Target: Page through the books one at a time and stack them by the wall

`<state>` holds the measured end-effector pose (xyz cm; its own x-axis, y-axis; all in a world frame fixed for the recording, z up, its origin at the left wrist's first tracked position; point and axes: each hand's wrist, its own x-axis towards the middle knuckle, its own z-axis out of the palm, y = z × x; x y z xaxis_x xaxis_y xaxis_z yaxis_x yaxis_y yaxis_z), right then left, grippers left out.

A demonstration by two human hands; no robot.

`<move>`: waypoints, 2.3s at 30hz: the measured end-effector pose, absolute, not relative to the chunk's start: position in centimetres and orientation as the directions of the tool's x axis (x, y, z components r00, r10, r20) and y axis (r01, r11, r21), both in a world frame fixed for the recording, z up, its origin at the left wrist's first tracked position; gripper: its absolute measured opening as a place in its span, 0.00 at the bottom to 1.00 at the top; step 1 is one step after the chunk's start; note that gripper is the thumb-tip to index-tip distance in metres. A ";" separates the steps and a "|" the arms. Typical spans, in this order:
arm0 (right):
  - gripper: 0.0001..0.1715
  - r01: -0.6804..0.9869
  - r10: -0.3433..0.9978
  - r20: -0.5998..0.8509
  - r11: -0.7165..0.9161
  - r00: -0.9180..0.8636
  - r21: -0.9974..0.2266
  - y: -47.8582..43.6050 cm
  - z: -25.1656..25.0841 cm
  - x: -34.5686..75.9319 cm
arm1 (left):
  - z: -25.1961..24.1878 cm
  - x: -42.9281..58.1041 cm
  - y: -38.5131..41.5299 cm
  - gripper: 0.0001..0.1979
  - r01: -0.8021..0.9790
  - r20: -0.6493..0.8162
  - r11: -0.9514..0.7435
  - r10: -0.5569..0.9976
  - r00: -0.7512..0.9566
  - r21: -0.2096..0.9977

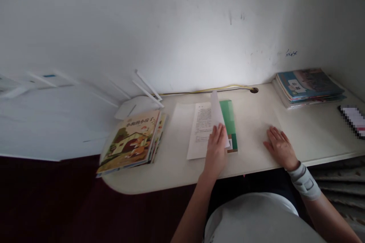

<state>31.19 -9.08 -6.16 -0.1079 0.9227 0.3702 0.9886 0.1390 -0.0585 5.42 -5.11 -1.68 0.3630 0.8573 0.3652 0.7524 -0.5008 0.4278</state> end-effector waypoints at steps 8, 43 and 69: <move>0.22 0.981 0.917 0.391 0.141 -0.079 -0.134 -8.8 -5.8 30.9 | -1.9 14.7 -5.4 0.23 0.785 0.215 -0.612 0.782 0.585 0.093; 0.18 0.991 0.908 0.419 0.053 0.004 -0.125 -7.0 -5.1 31.1 | -4.4 16.3 -4.3 0.25 0.762 0.163 -0.643 0.762 0.626 0.079; 0.21 0.840 0.891 0.432 0.124 0.140 -0.528 -6.9 -5.7 32.4 | -1.8 17.3 -2.7 0.27 0.532 -0.116 -0.763 0.530 0.840 0.368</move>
